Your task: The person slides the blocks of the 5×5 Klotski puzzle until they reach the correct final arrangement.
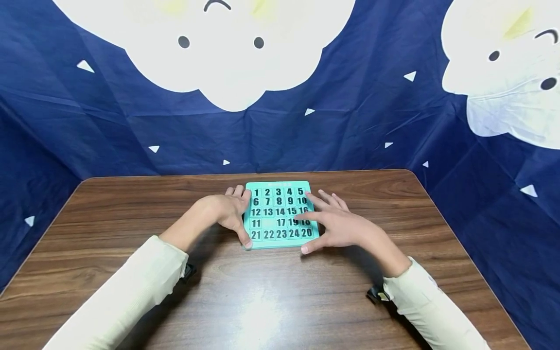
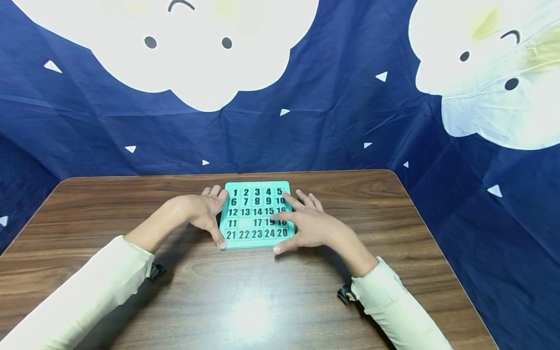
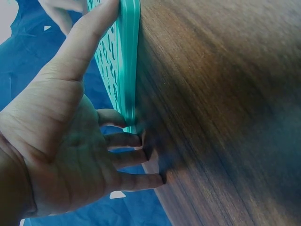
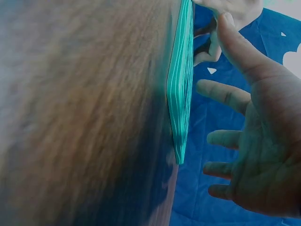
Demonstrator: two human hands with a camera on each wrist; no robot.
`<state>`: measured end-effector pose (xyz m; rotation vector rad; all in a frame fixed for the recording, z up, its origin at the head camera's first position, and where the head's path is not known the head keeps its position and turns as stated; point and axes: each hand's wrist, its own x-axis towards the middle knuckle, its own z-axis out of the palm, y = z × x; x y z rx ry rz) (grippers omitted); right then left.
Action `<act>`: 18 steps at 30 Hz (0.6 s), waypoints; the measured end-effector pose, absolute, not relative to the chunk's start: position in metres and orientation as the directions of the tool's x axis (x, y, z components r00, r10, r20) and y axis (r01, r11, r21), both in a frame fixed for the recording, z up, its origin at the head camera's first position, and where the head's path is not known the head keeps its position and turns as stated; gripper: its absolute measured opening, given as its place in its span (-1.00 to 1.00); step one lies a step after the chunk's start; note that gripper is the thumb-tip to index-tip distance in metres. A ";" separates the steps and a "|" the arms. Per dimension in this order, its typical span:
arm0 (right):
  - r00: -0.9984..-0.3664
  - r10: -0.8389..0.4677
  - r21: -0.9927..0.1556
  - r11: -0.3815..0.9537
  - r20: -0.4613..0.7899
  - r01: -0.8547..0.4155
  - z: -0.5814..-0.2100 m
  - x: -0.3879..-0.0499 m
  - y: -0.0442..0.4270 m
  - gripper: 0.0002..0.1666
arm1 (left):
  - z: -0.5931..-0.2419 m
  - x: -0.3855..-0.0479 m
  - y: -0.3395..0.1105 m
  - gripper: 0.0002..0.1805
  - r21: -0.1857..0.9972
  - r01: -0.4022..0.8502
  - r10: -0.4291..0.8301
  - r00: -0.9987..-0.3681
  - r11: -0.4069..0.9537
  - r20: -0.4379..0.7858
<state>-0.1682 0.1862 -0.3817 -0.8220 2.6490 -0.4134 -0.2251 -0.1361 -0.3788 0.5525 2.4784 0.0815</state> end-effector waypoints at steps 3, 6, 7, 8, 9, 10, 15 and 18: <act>-0.796 -0.567 -0.336 0.808 -0.213 -0.485 -0.380 -0.175 0.185 0.02 | -0.379 -0.225 -0.136 0.46 0.172 0.373 0.404 -0.740 0.912 -0.538; -0.817 -0.539 -0.323 0.825 -0.205 -0.463 -0.377 -0.179 0.191 -0.02 | -0.379 -0.225 -0.137 0.50 0.180 0.366 0.403 -0.738 0.913 -0.542; -0.822 -0.532 -0.326 0.829 -0.203 -0.456 -0.376 -0.180 0.193 -0.06 | -0.378 -0.225 -0.137 0.50 0.182 0.363 0.401 -0.738 0.914 -0.543; -0.825 -0.529 -0.333 0.829 -0.199 -0.450 -0.376 -0.180 0.196 -0.10 | -0.378 -0.225 -0.137 0.50 0.182 0.362 0.400 -0.738 0.914 -0.543; -0.825 -0.531 -0.338 0.826 -0.195 -0.451 -0.376 -0.179 0.198 -0.15 | -0.378 -0.225 -0.137 0.49 0.183 0.360 0.399 -0.738 0.915 -0.545; -0.825 -0.531 -0.346 0.824 -0.195 -0.449 -0.376 -0.179 0.200 -0.19 | -0.377 -0.225 -0.137 0.48 0.182 0.359 0.398 -0.737 0.915 -0.546; -0.792 -0.580 -0.372 0.789 -0.191 -0.489 -0.383 -0.176 0.198 -0.19 | -0.377 -0.226 -0.136 0.49 0.171 0.365 0.396 -0.737 0.915 -0.547; -0.770 -0.607 -0.386 0.770 -0.198 -0.508 -0.385 -0.177 0.194 -0.16 | -0.377 -0.226 -0.135 0.50 0.175 0.364 0.398 -0.735 0.915 -0.548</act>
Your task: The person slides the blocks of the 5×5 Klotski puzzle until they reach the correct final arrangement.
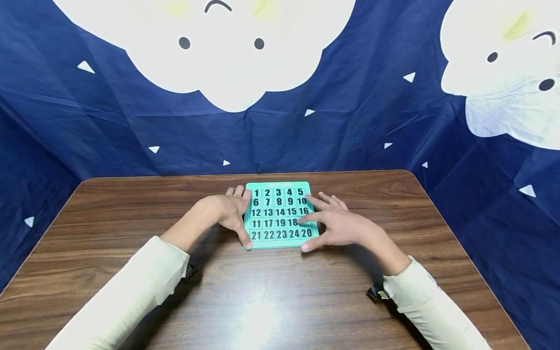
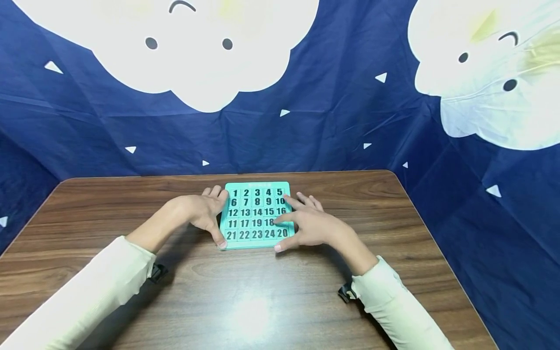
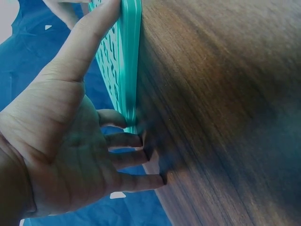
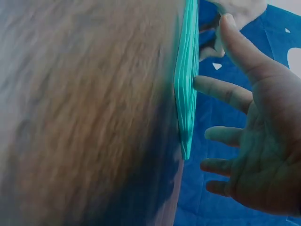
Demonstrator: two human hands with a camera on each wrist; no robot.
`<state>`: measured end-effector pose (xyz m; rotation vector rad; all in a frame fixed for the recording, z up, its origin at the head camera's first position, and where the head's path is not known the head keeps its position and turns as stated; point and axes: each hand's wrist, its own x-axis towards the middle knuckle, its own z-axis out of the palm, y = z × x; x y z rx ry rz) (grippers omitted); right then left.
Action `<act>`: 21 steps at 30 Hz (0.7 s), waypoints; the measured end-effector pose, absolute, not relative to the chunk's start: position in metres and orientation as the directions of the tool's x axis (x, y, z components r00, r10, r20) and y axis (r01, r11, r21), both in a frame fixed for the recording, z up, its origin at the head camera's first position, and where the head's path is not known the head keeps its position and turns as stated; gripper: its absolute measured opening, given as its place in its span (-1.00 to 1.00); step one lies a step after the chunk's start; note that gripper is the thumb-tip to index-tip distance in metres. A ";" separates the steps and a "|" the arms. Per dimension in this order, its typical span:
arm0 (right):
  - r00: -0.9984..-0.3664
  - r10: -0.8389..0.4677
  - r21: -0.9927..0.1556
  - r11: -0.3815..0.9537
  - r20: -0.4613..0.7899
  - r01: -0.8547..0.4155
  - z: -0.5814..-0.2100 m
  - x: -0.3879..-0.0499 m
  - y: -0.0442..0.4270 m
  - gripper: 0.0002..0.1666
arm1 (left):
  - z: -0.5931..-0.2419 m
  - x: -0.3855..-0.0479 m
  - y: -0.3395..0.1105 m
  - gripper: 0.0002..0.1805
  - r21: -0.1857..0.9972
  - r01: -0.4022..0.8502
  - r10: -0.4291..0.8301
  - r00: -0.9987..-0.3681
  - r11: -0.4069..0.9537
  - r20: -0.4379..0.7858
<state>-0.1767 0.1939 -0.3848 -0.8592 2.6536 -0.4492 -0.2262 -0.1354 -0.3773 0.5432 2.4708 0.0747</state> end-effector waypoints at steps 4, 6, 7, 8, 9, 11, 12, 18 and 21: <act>-0.801 -0.573 -0.388 0.787 -0.172 -0.479 -0.385 -0.182 0.193 -0.13 | -0.378 -0.226 -0.136 0.48 0.180 0.365 0.401 -0.736 0.914 -0.545; -0.821 -0.543 -0.382 0.806 -0.177 -0.451 -0.385 -0.184 0.195 -0.10 | -0.378 -0.226 -0.136 0.47 0.180 0.363 0.400 -0.737 0.914 -0.545; -0.826 -0.533 -0.375 0.815 -0.185 -0.441 -0.385 -0.185 0.196 -0.08 | -0.378 -0.226 -0.136 0.47 0.180 0.362 0.399 -0.736 0.915 -0.546; -0.826 -0.528 -0.366 0.821 -0.196 -0.438 -0.386 -0.186 0.197 -0.07 | -0.378 -0.226 -0.136 0.47 0.179 0.361 0.398 -0.735 0.915 -0.549; -0.822 -0.527 -0.359 0.825 -0.214 -0.436 -0.385 -0.186 0.198 -0.07 | -0.378 -0.226 -0.136 0.48 0.180 0.360 0.397 -0.734 0.915 -0.551; -0.807 -0.535 -0.361 0.825 -0.251 -0.435 -0.382 -0.184 0.199 -0.11 | -0.379 -0.226 -0.136 0.49 0.185 0.356 0.396 -0.733 0.916 -0.553; -0.798 -0.541 -0.364 0.823 -0.264 -0.437 -0.380 -0.183 0.199 -0.14 | -0.379 -0.226 -0.135 0.50 0.186 0.355 0.397 -0.733 0.916 -0.553; -0.785 -0.574 -0.370 0.799 -0.234 -0.474 -0.375 -0.185 0.187 -0.22 | -0.378 -0.225 -0.135 0.48 0.180 0.361 0.399 -0.740 0.915 -0.542; -0.780 -0.579 -0.357 0.799 -0.237 -0.484 -0.382 -0.190 0.180 -0.12 | -0.378 -0.225 -0.135 0.49 0.187 0.361 0.403 -0.737 0.914 -0.543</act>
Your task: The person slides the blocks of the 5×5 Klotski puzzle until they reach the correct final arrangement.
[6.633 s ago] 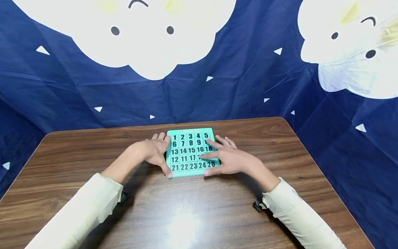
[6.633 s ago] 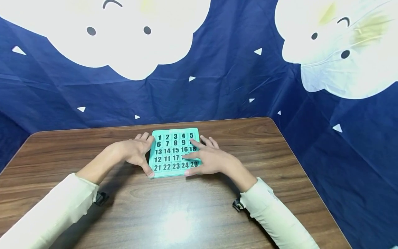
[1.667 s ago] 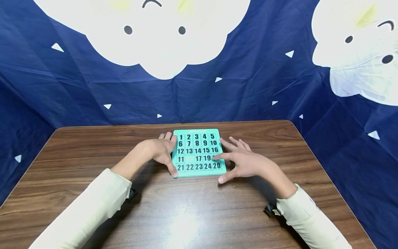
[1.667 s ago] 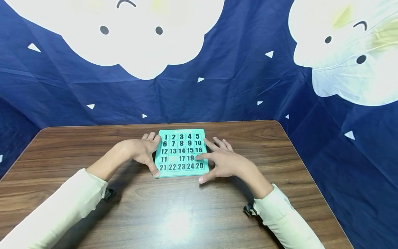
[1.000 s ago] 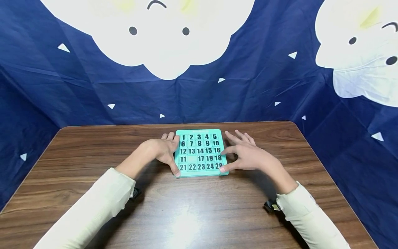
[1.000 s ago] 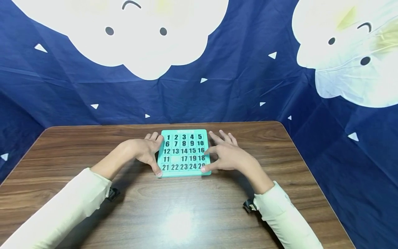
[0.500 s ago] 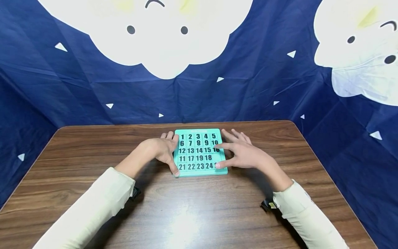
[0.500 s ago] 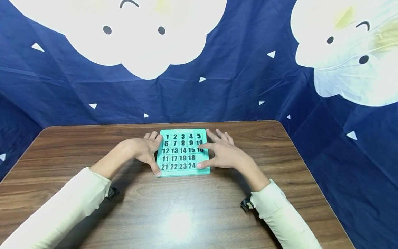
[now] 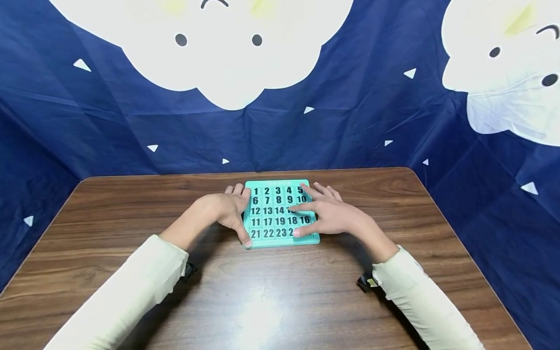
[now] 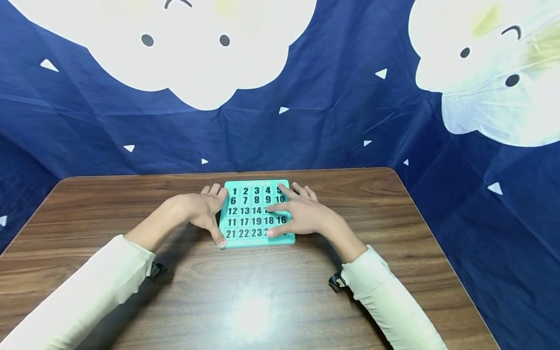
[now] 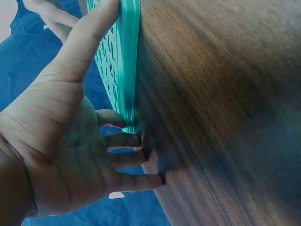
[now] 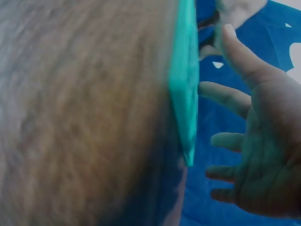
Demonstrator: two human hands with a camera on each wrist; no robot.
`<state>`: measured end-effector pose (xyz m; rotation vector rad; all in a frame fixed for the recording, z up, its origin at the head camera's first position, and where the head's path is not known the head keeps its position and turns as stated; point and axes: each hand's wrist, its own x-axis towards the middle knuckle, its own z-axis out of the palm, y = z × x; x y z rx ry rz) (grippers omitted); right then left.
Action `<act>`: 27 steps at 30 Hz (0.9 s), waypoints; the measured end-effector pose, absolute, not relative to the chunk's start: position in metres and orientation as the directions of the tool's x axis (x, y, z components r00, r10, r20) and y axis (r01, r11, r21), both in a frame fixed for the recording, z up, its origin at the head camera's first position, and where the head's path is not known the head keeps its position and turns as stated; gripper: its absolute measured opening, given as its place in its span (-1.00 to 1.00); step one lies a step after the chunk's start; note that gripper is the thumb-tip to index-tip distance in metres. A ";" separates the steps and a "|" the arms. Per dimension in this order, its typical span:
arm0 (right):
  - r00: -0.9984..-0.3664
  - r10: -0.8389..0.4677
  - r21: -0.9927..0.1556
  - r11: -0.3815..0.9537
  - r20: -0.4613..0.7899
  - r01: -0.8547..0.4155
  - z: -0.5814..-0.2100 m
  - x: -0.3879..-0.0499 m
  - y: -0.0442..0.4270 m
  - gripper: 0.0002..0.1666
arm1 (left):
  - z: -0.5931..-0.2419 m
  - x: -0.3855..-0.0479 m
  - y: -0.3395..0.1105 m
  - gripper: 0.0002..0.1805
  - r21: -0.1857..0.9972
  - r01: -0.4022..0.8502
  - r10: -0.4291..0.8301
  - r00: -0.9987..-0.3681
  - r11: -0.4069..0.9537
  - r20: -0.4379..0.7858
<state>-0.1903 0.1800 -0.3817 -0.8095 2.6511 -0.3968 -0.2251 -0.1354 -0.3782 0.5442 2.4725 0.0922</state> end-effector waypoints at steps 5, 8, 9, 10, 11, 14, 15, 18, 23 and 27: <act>-0.804 -0.522 -0.301 0.845 -0.285 -0.442 -0.378 -0.193 0.185 -0.16 | -0.379 -0.225 -0.137 0.46 0.202 0.367 0.416 -0.733 0.908 -0.539; -0.829 -0.496 -0.275 0.860 -0.260 -0.429 -0.374 -0.195 0.185 -0.21 | -0.379 -0.225 -0.137 0.44 0.201 0.373 0.421 -0.734 0.906 -0.534; -0.827 -0.506 -0.274 0.855 -0.247 -0.441 -0.374 -0.196 0.182 -0.20 | -0.379 -0.225 -0.137 0.44 0.201 0.374 0.421 -0.734 0.906 -0.533; -0.820 -0.520 -0.281 0.845 -0.239 -0.454 -0.375 -0.196 0.178 -0.18 | -0.378 -0.226 -0.136 0.44 0.200 0.374 0.421 -0.734 0.906 -0.533; -0.809 -0.540 -0.286 0.833 -0.231 -0.474 -0.377 -0.198 0.173 -0.15 | -0.378 -0.226 -0.136 0.44 0.200 0.373 0.420 -0.734 0.906 -0.533; -0.768 -0.595 -0.314 0.795 -0.237 -0.519 -0.383 -0.200 0.157 -0.08 | -0.378 -0.226 -0.136 0.43 0.197 0.372 0.418 -0.735 0.907 -0.534; -0.760 -0.600 -0.319 0.792 -0.251 -0.520 -0.383 -0.200 0.154 -0.07 | -0.378 -0.226 -0.136 0.44 0.199 0.370 0.417 -0.735 0.908 -0.534; -0.774 -0.565 -0.291 0.820 -0.286 -0.492 -0.383 -0.199 0.154 -0.13 | -0.379 -0.226 -0.137 0.45 0.205 0.370 0.421 -0.734 0.906 -0.533; -0.794 -0.542 -0.276 0.836 -0.275 -0.475 -0.379 -0.198 0.161 -0.19 | -0.380 -0.226 -0.137 0.48 0.206 0.371 0.422 -0.735 0.905 -0.531; -0.760 -0.600 -0.317 0.793 -0.251 -0.521 -0.383 -0.200 0.142 -0.14 | -0.379 -0.226 -0.137 0.43 0.198 0.375 0.420 -0.736 0.906 -0.531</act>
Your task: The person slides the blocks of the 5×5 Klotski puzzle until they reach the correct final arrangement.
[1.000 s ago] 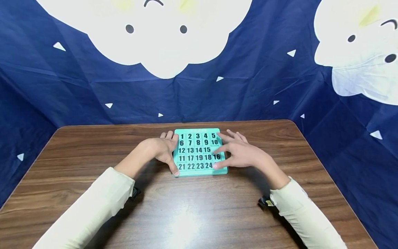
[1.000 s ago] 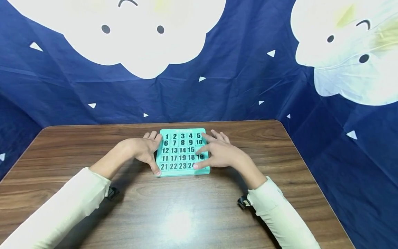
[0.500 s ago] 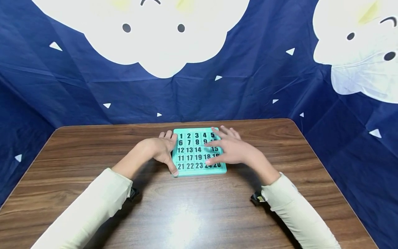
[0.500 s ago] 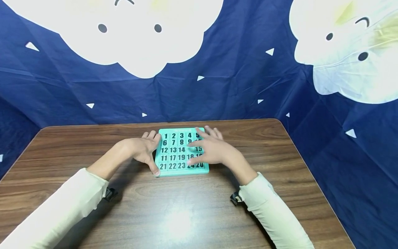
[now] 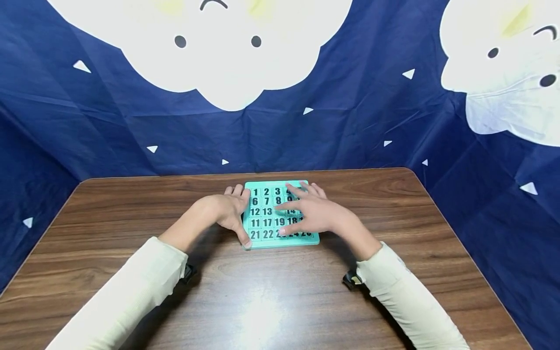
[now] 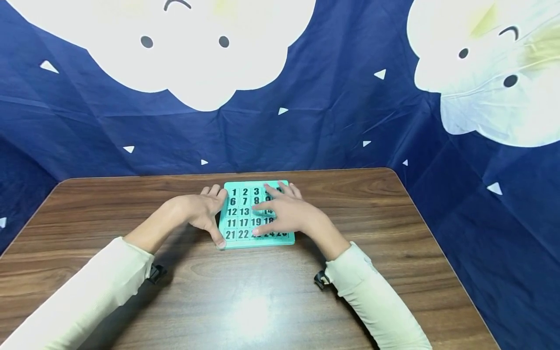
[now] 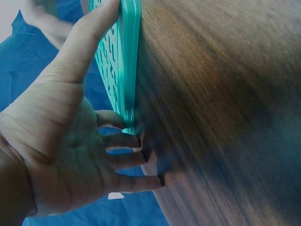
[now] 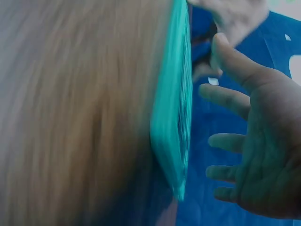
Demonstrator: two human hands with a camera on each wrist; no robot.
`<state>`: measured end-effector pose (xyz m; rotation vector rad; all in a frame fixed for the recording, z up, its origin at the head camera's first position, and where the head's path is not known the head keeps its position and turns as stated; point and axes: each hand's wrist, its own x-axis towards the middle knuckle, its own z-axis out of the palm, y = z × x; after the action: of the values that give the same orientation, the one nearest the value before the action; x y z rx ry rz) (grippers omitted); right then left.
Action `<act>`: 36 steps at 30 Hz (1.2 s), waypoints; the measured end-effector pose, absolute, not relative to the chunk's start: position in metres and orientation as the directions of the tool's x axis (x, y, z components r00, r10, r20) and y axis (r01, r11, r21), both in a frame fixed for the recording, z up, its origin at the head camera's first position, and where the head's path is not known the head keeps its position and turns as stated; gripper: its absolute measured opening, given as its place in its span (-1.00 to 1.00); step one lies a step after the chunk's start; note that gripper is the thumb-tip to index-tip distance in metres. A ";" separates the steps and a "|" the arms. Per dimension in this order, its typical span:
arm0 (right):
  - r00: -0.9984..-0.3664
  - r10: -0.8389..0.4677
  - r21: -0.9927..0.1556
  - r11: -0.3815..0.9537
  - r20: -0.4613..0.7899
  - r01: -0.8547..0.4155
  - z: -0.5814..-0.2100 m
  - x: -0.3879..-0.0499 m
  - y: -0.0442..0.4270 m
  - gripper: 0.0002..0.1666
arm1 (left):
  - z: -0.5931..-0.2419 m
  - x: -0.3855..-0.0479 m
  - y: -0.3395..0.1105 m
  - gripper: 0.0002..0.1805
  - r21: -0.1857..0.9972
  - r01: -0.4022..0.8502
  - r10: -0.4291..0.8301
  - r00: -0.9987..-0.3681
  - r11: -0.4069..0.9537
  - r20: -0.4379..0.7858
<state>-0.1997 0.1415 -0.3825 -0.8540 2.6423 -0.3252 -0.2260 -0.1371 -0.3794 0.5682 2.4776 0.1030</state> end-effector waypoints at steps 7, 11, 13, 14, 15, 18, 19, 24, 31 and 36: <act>-0.754 -0.586 -0.288 0.808 -0.297 -0.514 -0.386 -0.201 0.131 -0.13 | -0.378 -0.225 -0.137 0.42 0.199 0.383 0.428 -0.732 0.902 -0.530; -0.773 -0.573 -0.260 0.817 -0.272 -0.515 -0.380 -0.200 0.134 -0.21 | -0.380 -0.224 -0.136 0.52 0.207 0.367 0.419 -0.728 0.907 -0.543; -0.760 -0.599 -0.279 0.797 -0.251 -0.536 -0.380 -0.200 0.127 -0.19 | -0.380 -0.224 -0.136 0.54 0.200 0.363 0.411 -0.725 0.910 -0.554; -0.748 -0.617 -0.294 0.783 -0.246 -0.548 -0.380 -0.201 0.122 -0.18 | -0.379 -0.225 -0.136 0.56 0.195 0.360 0.405 -0.722 0.912 -0.561; -0.735 -0.633 -0.309 0.769 -0.243 -0.560 -0.381 -0.202 0.117 -0.15 | -0.378 -0.225 -0.137 0.60 0.187 0.363 0.402 -0.719 0.913 -0.567; -0.707 -0.651 -0.337 0.755 -0.276 -0.563 -0.385 -0.203 0.106 -0.09 | -0.376 -0.227 -0.137 0.63 0.174 0.372 0.401 -0.712 0.912 -0.576; -0.708 -0.644 -0.337 0.761 -0.291 -0.554 -0.385 -0.203 0.105 -0.09 | -0.376 -0.228 -0.137 0.64 0.175 0.373 0.402 -0.711 0.911 -0.577; -0.754 -0.581 -0.260 0.813 -0.307 -0.520 -0.382 -0.201 0.116 -0.14 | -0.377 -0.228 -0.136 0.46 0.183 0.386 0.420 -0.723 0.904 -0.549; -0.679 -0.671 -0.311 0.740 -0.297 -0.596 -0.380 -0.189 0.112 -0.08 | -0.378 -0.227 -0.137 0.47 0.167 0.396 0.420 -0.727 0.903 -0.544; -0.699 -0.631 -0.245 0.775 -0.335 -0.582 -0.380 -0.194 0.095 -0.06 | -0.376 -0.229 -0.138 0.54 0.169 0.386 0.410 -0.715 0.907 -0.567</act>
<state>-0.1935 0.0949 -0.3803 -0.9200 2.5657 -0.1679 -0.2288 -0.1377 -0.3764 0.5676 2.4445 0.0511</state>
